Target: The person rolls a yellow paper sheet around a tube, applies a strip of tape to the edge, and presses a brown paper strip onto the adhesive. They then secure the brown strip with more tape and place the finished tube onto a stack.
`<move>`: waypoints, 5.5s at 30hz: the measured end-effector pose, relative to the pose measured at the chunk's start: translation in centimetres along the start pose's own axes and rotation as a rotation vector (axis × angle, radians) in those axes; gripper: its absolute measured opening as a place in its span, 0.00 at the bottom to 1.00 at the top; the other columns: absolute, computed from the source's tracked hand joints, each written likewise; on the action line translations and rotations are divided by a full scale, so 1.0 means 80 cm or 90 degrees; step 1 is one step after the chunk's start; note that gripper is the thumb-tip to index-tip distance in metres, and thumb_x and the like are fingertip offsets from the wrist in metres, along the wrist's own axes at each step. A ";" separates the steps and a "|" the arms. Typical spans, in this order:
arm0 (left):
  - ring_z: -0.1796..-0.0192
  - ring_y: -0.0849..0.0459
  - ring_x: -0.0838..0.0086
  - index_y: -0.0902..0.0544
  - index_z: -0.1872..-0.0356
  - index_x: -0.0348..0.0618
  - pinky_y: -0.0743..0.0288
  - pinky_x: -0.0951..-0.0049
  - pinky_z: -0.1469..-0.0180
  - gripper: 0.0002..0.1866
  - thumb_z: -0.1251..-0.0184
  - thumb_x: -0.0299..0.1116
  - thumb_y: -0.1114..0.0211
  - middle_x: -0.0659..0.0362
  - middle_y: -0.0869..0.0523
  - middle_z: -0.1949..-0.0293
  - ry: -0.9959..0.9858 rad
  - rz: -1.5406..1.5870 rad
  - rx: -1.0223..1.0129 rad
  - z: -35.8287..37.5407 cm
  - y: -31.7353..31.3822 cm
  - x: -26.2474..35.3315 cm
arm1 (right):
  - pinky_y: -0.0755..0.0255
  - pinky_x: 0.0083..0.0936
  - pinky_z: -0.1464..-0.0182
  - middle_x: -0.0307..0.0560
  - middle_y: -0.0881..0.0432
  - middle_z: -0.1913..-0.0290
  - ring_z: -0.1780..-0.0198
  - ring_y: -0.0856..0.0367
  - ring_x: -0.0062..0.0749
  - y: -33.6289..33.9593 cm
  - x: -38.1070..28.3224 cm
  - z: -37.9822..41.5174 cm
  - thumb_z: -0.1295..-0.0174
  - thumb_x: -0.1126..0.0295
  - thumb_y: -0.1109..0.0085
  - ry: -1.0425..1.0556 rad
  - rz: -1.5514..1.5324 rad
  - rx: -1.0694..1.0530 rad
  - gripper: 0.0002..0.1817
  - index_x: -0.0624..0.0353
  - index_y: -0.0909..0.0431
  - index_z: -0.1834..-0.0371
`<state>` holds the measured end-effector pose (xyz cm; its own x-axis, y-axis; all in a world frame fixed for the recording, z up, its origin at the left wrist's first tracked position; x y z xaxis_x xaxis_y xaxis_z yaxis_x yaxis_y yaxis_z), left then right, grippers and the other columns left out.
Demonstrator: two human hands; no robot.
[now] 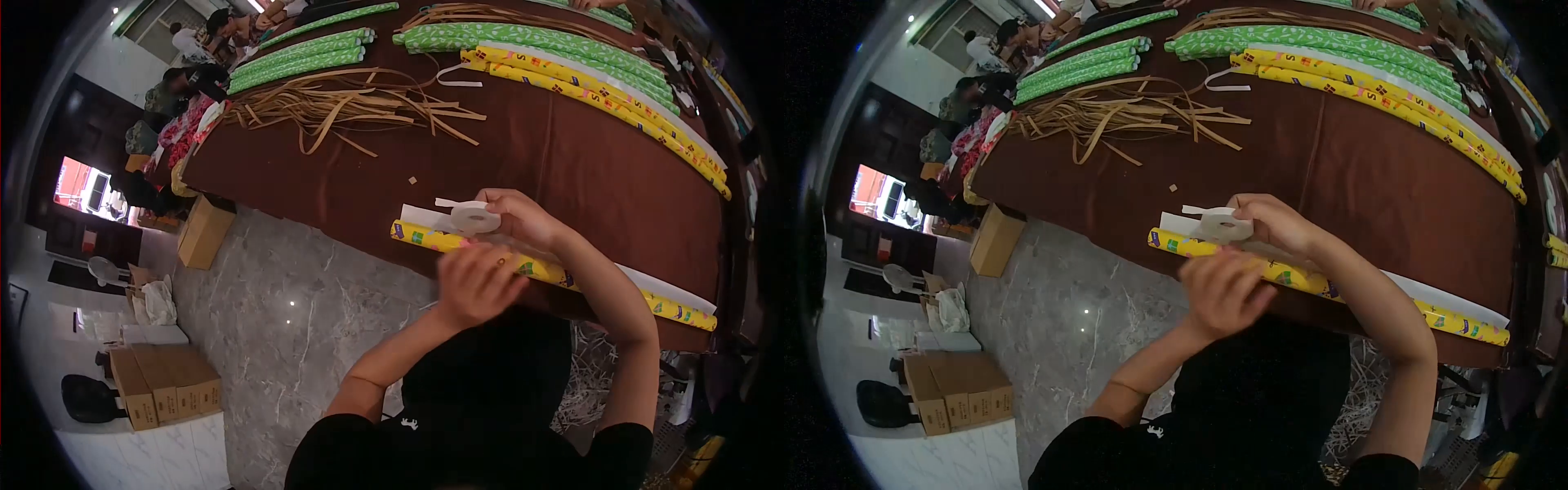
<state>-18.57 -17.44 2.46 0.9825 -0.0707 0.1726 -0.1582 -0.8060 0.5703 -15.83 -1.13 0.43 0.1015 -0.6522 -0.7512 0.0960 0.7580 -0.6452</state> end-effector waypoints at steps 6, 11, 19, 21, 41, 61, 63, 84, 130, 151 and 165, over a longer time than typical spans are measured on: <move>0.56 0.22 0.83 0.20 0.43 0.36 0.27 0.80 0.53 0.13 0.25 0.26 0.42 0.60 0.16 0.56 0.609 0.405 0.026 0.001 0.048 -0.093 | 0.33 0.30 0.36 0.50 0.22 0.42 0.41 0.24 0.35 -0.028 -0.009 0.012 0.40 0.74 0.41 0.135 0.459 -0.033 0.06 0.66 0.17 0.64; 0.55 0.21 0.82 0.16 0.51 0.34 0.27 0.82 0.52 0.10 0.32 0.21 0.35 0.60 0.17 0.56 0.667 0.546 0.016 0.026 0.056 -0.080 | 0.33 0.30 0.38 0.47 0.20 0.47 0.43 0.23 0.33 -0.030 0.002 0.018 0.40 0.67 0.33 0.205 0.454 -0.008 0.09 0.63 0.17 0.64; 0.54 0.18 0.78 0.15 0.55 0.32 0.24 0.79 0.48 0.10 0.36 0.15 0.35 0.59 0.17 0.58 0.613 0.507 0.053 0.022 0.071 -0.098 | 0.33 0.27 0.43 0.39 0.25 0.54 0.48 0.27 0.30 -0.039 -0.006 0.016 0.45 0.65 0.26 0.187 0.474 -0.006 0.11 0.59 0.15 0.65; 0.55 0.19 0.79 0.16 0.52 0.32 0.25 0.79 0.50 0.12 0.36 0.16 0.34 0.59 0.17 0.60 0.628 0.515 0.068 0.028 0.070 -0.099 | 0.39 0.30 0.42 0.35 0.25 0.56 0.50 0.30 0.30 -0.037 -0.005 0.021 0.48 0.59 0.23 0.245 0.683 0.036 0.13 0.56 0.14 0.69; 0.62 0.21 0.81 0.28 0.38 0.43 0.29 0.75 0.46 0.31 0.45 0.17 0.30 0.64 0.18 0.71 0.591 0.277 -0.069 0.006 0.056 -0.145 | 0.40 0.29 0.60 0.42 0.23 0.80 0.72 0.31 0.32 -0.040 -0.001 0.027 0.51 0.53 0.27 0.301 0.980 0.327 0.19 0.57 0.19 0.82; 0.53 0.23 0.71 0.27 0.41 0.50 0.42 0.63 0.40 0.29 0.46 0.24 0.29 0.67 0.18 0.74 0.519 0.058 -0.239 -0.003 0.038 -0.186 | 0.41 0.33 0.60 0.37 0.22 0.78 0.66 0.30 0.31 -0.052 0.004 0.025 0.57 0.58 0.26 0.547 1.225 0.438 0.15 0.55 0.22 0.82; 0.53 0.23 0.71 0.27 0.42 0.50 0.42 0.63 0.40 0.29 0.46 0.24 0.30 0.67 0.18 0.74 0.540 0.069 -0.243 -0.005 0.037 -0.189 | 0.40 0.32 0.61 0.37 0.22 0.78 0.66 0.30 0.31 -0.052 0.006 0.023 0.57 0.59 0.26 0.547 1.229 0.436 0.15 0.55 0.22 0.82; 0.55 0.22 0.71 0.27 0.43 0.49 0.41 0.61 0.42 0.27 0.46 0.24 0.32 0.67 0.20 0.75 0.573 0.061 -0.285 -0.004 0.027 -0.195 | 0.41 0.32 0.56 0.42 0.22 0.81 0.63 0.29 0.33 -0.043 0.010 0.017 0.58 0.59 0.26 0.402 1.257 0.462 0.15 0.56 0.22 0.83; 0.57 0.22 0.63 0.24 0.47 0.46 0.37 0.60 0.47 0.23 0.46 0.28 0.31 0.60 0.18 0.65 0.393 -0.254 -0.303 -0.031 0.034 -0.183 | 0.41 0.32 0.49 0.40 0.20 0.78 0.58 0.29 0.31 -0.044 0.007 0.010 0.54 0.58 0.29 0.310 1.327 0.438 0.14 0.56 0.18 0.78; 0.48 0.22 0.60 0.18 0.49 0.41 0.30 0.59 0.44 0.18 0.36 0.40 0.41 0.54 0.20 0.51 0.063 -0.090 -0.322 0.015 0.004 -0.092 | 0.39 0.35 0.53 0.38 0.26 0.77 0.60 0.29 0.34 -0.078 -0.046 0.077 0.52 0.58 0.29 0.283 1.441 0.460 0.14 0.55 0.22 0.79; 0.45 0.23 0.57 0.18 0.46 0.41 0.30 0.55 0.42 0.20 0.35 0.39 0.44 0.52 0.21 0.48 0.058 -0.103 -0.357 0.020 0.005 -0.094 | 0.44 0.35 0.58 0.39 0.22 0.80 0.68 0.30 0.35 -0.049 -0.040 0.228 0.53 0.50 0.24 -0.027 1.341 0.787 0.22 0.55 0.24 0.81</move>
<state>-25.89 -18.15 0.14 0.9899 0.0987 0.1018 -0.0590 -0.3662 0.9287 1.50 -2.13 7.91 0.7935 0.6086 -0.0030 0.1649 -0.2103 0.9636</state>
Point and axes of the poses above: each hand's wrist, its own z-axis away from the middle knuckle, its own y-axis out of the back of the hand, x = y × z, the point moved 2 cm from there along -z, towards the middle knuckle
